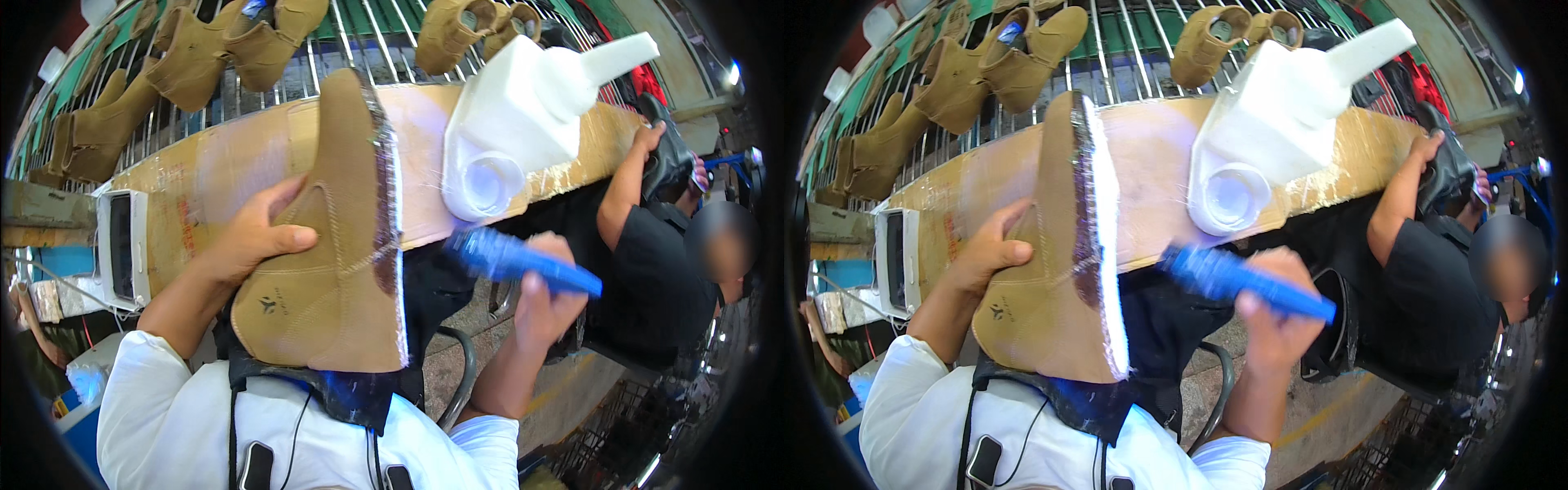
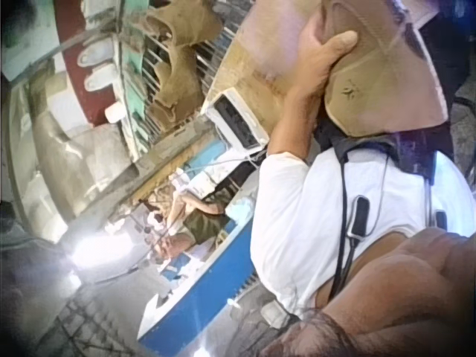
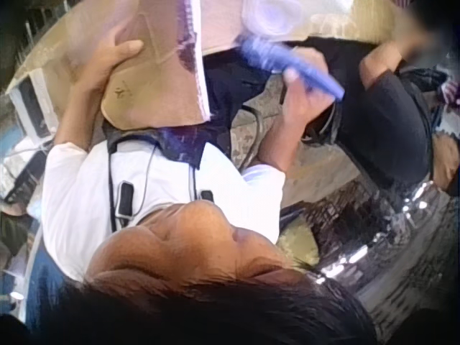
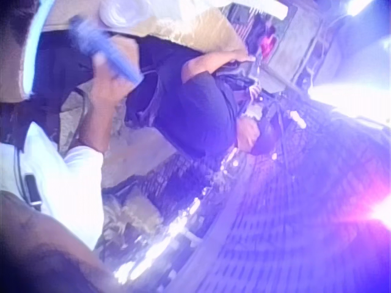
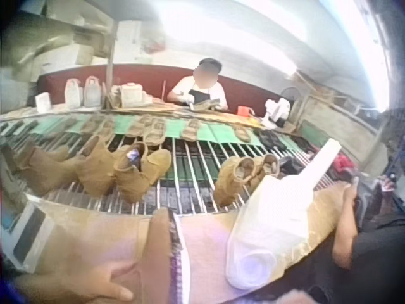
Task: The person applies adhesive to the bottom edges and soles of boots using a brush and a container of liquid, moving the brush around the perimeter of each shoe before placing it back on the conveyor belt.
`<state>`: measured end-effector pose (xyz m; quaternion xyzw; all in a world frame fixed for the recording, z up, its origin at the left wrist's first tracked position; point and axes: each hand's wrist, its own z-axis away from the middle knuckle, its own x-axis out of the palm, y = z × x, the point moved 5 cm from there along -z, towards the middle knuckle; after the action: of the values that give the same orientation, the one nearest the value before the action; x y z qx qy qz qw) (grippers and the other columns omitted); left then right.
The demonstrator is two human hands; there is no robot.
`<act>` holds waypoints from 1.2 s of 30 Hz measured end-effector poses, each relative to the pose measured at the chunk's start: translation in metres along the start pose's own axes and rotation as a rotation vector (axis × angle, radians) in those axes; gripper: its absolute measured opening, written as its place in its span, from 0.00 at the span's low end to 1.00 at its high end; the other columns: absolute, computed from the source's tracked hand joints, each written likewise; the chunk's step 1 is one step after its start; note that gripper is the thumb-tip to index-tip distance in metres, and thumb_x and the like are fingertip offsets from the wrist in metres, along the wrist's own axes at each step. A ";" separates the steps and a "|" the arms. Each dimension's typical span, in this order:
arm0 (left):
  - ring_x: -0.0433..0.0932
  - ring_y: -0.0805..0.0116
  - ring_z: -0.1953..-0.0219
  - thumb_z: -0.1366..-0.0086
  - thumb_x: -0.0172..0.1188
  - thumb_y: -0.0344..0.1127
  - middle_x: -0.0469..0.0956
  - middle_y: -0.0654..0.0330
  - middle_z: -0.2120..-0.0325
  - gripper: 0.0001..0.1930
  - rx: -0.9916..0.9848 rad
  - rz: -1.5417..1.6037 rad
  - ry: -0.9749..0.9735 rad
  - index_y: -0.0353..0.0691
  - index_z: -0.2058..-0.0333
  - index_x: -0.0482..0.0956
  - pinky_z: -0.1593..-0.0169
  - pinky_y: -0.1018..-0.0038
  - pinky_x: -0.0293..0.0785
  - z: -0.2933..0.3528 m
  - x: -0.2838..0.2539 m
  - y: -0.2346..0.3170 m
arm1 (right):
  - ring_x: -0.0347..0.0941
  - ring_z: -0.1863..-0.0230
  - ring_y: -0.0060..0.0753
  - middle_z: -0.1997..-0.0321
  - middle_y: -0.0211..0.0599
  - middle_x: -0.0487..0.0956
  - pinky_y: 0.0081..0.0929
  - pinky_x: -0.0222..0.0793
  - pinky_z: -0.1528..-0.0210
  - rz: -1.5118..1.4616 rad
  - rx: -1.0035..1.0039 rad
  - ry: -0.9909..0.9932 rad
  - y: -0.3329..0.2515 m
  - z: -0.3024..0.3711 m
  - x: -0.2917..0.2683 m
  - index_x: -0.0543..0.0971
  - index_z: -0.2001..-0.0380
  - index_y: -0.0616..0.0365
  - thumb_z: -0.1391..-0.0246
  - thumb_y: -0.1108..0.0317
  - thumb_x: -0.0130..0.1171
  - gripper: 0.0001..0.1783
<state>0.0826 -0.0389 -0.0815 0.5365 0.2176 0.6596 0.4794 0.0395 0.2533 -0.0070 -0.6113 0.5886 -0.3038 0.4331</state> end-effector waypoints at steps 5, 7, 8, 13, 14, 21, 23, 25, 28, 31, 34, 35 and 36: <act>0.75 0.64 0.48 0.52 0.72 0.46 0.71 0.51 0.47 0.48 0.005 0.007 0.062 0.29 0.37 0.58 0.45 0.72 0.72 -0.001 -0.002 -0.002 | 0.73 0.64 0.29 0.64 0.40 0.78 0.22 0.68 0.57 0.535 -0.065 0.106 0.047 -0.026 -0.031 0.79 0.65 0.67 0.51 0.81 0.62 0.08; 0.75 0.63 0.48 0.51 0.72 0.46 0.72 0.50 0.47 0.47 -0.001 -0.012 0.068 0.29 0.38 0.58 0.45 0.72 0.72 -0.002 -0.003 -0.004 | 0.75 0.63 0.39 0.64 0.42 0.78 0.28 0.70 0.57 0.778 -0.175 -0.023 0.056 -0.032 -0.020 0.80 0.63 0.63 0.57 0.81 0.63 0.14; 0.75 0.63 0.48 0.51 0.72 0.46 0.72 0.50 0.47 0.47 -0.002 -0.023 0.069 0.29 0.38 0.59 0.45 0.72 0.72 -0.003 -0.002 -0.004 | 0.75 0.63 0.43 0.65 0.43 0.78 0.31 0.70 0.58 0.896 -0.249 -0.095 0.057 -0.033 -0.014 0.81 0.63 0.62 0.58 0.81 0.64 0.15; 0.75 0.65 0.49 0.49 0.70 0.46 0.71 0.49 0.47 0.46 0.009 0.033 0.098 0.28 0.37 0.57 0.46 0.73 0.72 0.000 -0.007 -0.002 | 0.74 0.66 0.44 0.68 0.44 0.77 0.32 0.69 0.60 0.784 -0.128 -0.027 0.046 -0.021 -0.013 0.78 0.67 0.65 0.56 0.79 0.63 0.10; 0.75 0.65 0.49 0.48 0.70 0.46 0.71 0.49 0.47 0.46 0.009 0.043 0.095 0.28 0.37 0.57 0.46 0.73 0.72 0.000 -0.007 -0.001 | 0.73 0.68 0.31 0.69 0.37 0.77 0.26 0.67 0.61 0.534 0.061 0.091 0.057 -0.009 -0.022 0.77 0.68 0.67 0.52 0.78 0.61 0.06; 0.75 0.64 0.49 0.46 0.69 0.45 0.71 0.49 0.47 0.44 -0.027 0.047 0.094 0.28 0.38 0.57 0.46 0.72 0.72 -0.004 -0.005 -0.002 | 0.73 0.61 0.31 0.62 0.44 0.77 0.28 0.67 0.52 -0.359 0.353 0.168 0.040 0.016 0.017 0.76 0.63 0.70 0.51 0.71 0.60 0.14; 0.75 0.64 0.49 0.46 0.69 0.45 0.71 0.49 0.47 0.44 -0.023 0.056 0.064 0.28 0.38 0.57 0.46 0.72 0.72 -0.004 -0.003 -0.002 | 0.73 0.62 0.27 0.63 0.41 0.78 0.25 0.67 0.55 -0.348 0.304 0.075 0.021 0.009 0.030 0.77 0.62 0.70 0.52 0.70 0.63 0.15; 0.75 0.64 0.49 0.46 0.69 0.45 0.71 0.49 0.47 0.44 -0.013 0.041 0.057 0.28 0.38 0.57 0.46 0.71 0.72 -0.003 -0.001 -0.001 | 0.73 0.63 0.25 0.64 0.41 0.79 0.22 0.67 0.58 -0.311 0.241 -0.004 0.009 0.002 0.041 0.78 0.63 0.71 0.53 0.70 0.65 0.16; 0.75 0.65 0.49 0.45 0.69 0.45 0.71 0.50 0.47 0.43 -0.002 0.039 0.044 0.28 0.38 0.57 0.45 0.71 0.72 -0.002 0.001 0.000 | 0.72 0.66 0.25 0.66 0.42 0.79 0.21 0.66 0.61 -0.221 0.172 -0.101 -0.001 -0.004 0.045 0.79 0.65 0.70 0.53 0.70 0.64 0.14; 0.76 0.65 0.49 0.44 0.68 0.45 0.72 0.50 0.48 0.42 0.009 0.054 0.033 0.28 0.38 0.58 0.46 0.72 0.72 -0.002 -0.001 0.000 | 0.71 0.69 0.28 0.70 0.43 0.79 0.22 0.64 0.65 -0.145 0.113 -0.115 -0.006 0.000 0.040 0.80 0.69 0.68 0.54 0.68 0.65 0.13; 0.77 0.65 0.51 0.43 0.67 0.45 0.73 0.50 0.49 0.40 0.013 0.092 0.048 0.29 0.39 0.59 0.47 0.72 0.73 -0.002 -0.004 -0.002 | 0.72 0.71 0.32 0.72 0.42 0.79 0.26 0.65 0.66 -0.109 0.095 -0.124 -0.016 0.005 0.038 0.80 0.72 0.68 0.56 0.65 0.66 0.14; 0.77 0.65 0.51 0.43 0.66 0.46 0.73 0.50 0.50 0.39 0.012 0.108 0.057 0.29 0.39 0.60 0.47 0.72 0.74 -0.002 -0.006 -0.003 | 0.73 0.71 0.32 0.73 0.42 0.79 0.26 0.65 0.66 -0.099 0.087 -0.127 -0.018 0.007 0.036 0.80 0.72 0.68 0.56 0.65 0.66 0.14; 0.77 0.65 0.52 0.42 0.65 0.46 0.74 0.50 0.50 0.38 0.008 0.122 0.054 0.29 0.39 0.60 0.48 0.72 0.74 -0.002 -0.006 -0.002 | 0.73 0.71 0.33 0.73 0.42 0.79 0.27 0.65 0.67 -0.087 0.077 -0.128 -0.020 0.009 0.034 0.80 0.72 0.68 0.57 0.64 0.66 0.15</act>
<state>0.0815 -0.0423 -0.0870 0.5328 0.2001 0.7008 0.4300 0.0610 0.2202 0.0023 -0.6375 0.5203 -0.3049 0.4795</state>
